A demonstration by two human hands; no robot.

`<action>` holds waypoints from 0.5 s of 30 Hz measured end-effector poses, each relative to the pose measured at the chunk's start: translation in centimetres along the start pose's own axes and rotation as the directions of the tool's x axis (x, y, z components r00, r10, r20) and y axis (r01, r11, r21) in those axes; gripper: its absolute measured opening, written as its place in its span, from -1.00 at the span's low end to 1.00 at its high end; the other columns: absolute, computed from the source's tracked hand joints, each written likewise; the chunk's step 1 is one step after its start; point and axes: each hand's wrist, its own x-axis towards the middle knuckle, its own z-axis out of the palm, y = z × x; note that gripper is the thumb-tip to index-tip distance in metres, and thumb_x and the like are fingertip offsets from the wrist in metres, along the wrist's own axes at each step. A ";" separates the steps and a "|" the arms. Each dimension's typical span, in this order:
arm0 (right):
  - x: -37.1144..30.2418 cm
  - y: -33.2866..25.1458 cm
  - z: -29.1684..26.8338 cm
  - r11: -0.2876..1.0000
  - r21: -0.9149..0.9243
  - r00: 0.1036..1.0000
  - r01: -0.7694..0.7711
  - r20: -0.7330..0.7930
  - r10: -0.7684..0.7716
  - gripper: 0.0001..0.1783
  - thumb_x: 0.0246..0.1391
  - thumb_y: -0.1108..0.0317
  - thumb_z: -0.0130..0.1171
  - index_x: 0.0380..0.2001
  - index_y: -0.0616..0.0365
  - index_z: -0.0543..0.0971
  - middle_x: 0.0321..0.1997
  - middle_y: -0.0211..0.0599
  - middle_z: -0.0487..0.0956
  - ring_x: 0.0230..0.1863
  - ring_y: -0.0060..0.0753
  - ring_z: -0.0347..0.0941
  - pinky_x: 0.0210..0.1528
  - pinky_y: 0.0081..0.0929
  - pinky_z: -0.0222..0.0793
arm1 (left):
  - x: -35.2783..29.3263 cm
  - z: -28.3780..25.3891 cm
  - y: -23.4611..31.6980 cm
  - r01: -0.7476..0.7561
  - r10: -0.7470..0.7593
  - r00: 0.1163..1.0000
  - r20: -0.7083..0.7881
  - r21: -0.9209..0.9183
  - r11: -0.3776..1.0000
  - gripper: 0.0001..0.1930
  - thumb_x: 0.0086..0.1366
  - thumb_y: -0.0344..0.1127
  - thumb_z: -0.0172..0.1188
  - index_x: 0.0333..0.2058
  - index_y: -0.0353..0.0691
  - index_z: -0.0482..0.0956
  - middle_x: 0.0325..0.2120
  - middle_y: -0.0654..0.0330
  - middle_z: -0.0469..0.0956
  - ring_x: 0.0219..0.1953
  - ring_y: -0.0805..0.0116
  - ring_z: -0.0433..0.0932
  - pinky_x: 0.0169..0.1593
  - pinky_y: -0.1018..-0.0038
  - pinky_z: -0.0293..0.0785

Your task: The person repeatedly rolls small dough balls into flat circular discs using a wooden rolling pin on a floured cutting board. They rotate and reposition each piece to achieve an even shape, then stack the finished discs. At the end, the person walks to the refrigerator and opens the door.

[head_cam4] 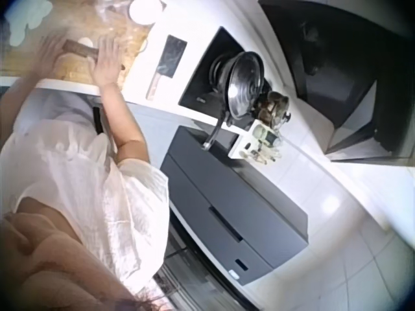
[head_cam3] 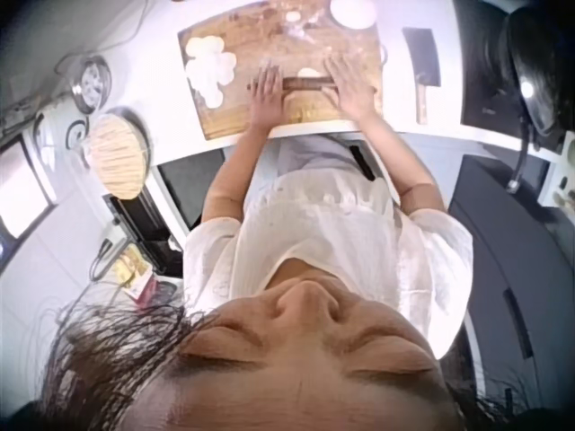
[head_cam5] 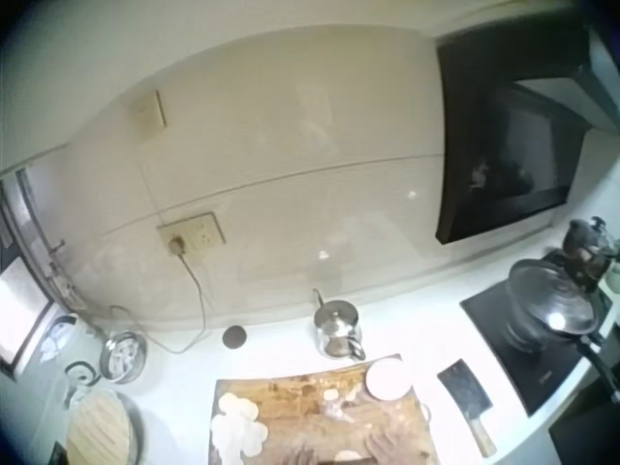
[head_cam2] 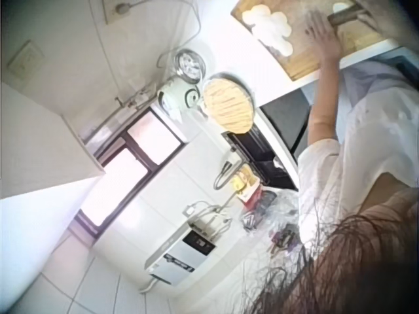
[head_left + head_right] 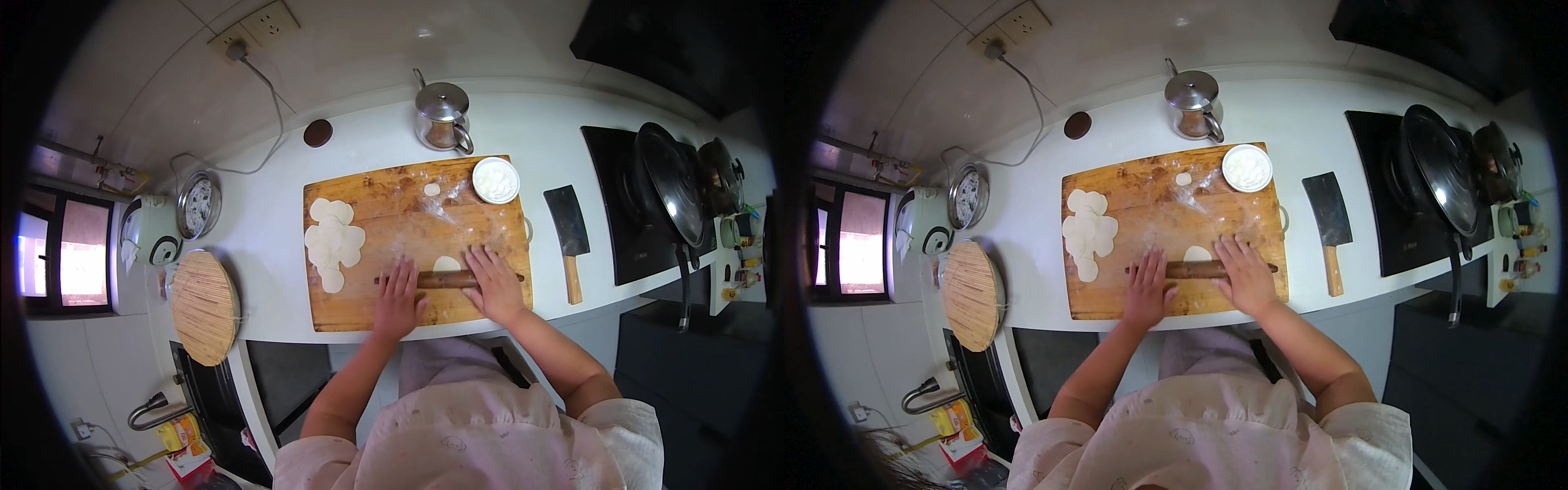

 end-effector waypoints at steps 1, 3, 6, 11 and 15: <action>0.9 0.4 0.2 1.000 0.002 0.999 -0.028 -0.025 0.028 -0.20 0.11 0.01 0.24 0.35 0.14 0.30 0.43 -0.13 0.29 0.45 0.02 0.15 0.47 -0.09 0.06 | 1.8 -0.1 -0.2 0.005 -0.005 1.000 -0.018 -0.001 1.000 -0.19 0.30 0.05 0.18 0.39 -0.23 0.14 0.43 0.00 0.09 0.47 -0.04 0.03 0.42 -0.13 -0.04; 3.2 1.5 0.9 0.994 -0.026 0.989 -0.103 -0.105 0.100 -0.22 0.13 0.01 0.23 0.33 0.17 0.32 0.43 -0.10 0.29 0.44 0.03 0.15 0.46 -0.08 0.06 | 5.4 -0.1 -0.6 0.004 -0.003 0.999 -0.051 0.027 1.000 -0.21 0.31 0.05 0.17 0.39 -0.23 0.15 0.43 0.01 0.10 0.47 -0.01 0.03 0.42 -0.13 -0.03; 5.0 2.4 1.3 0.979 -0.041 0.967 -0.200 -0.168 0.190 -0.25 0.14 0.01 0.22 0.30 0.20 0.35 0.43 -0.07 0.28 0.43 0.05 0.16 0.46 -0.07 0.07 | 9.2 -0.1 -0.9 -0.003 0.011 0.996 -0.091 0.091 0.996 -0.24 0.34 0.04 0.15 0.38 -0.22 0.17 0.42 0.03 0.13 0.47 0.01 0.05 0.42 -0.12 -0.02; 2.0 1.0 0.7 0.987 0.008 0.979 -0.161 -0.123 0.161 -0.26 0.13 0.04 0.24 0.28 0.22 0.36 0.41 -0.04 0.30 0.41 0.07 0.19 0.43 -0.08 0.10 | 7.6 -1.8 0.1 -0.038 0.036 0.998 0.055 0.041 0.998 -0.32 0.36 0.02 0.14 0.34 -0.19 0.25 0.39 0.05 0.18 0.44 0.03 0.11 0.42 -0.07 0.01; -2.7 -1.6 0.5 0.995 0.069 0.996 -0.069 -0.051 0.073 -0.28 0.08 0.11 0.28 0.26 0.20 0.38 0.35 -0.07 0.36 0.35 0.05 0.25 0.40 -0.09 0.14 | 4.5 -2.6 0.2 -0.130 0.132 0.964 0.230 -0.024 0.991 -0.41 0.38 -0.03 0.11 0.29 -0.20 0.34 0.37 0.08 0.22 0.40 0.06 0.18 0.41 0.00 0.05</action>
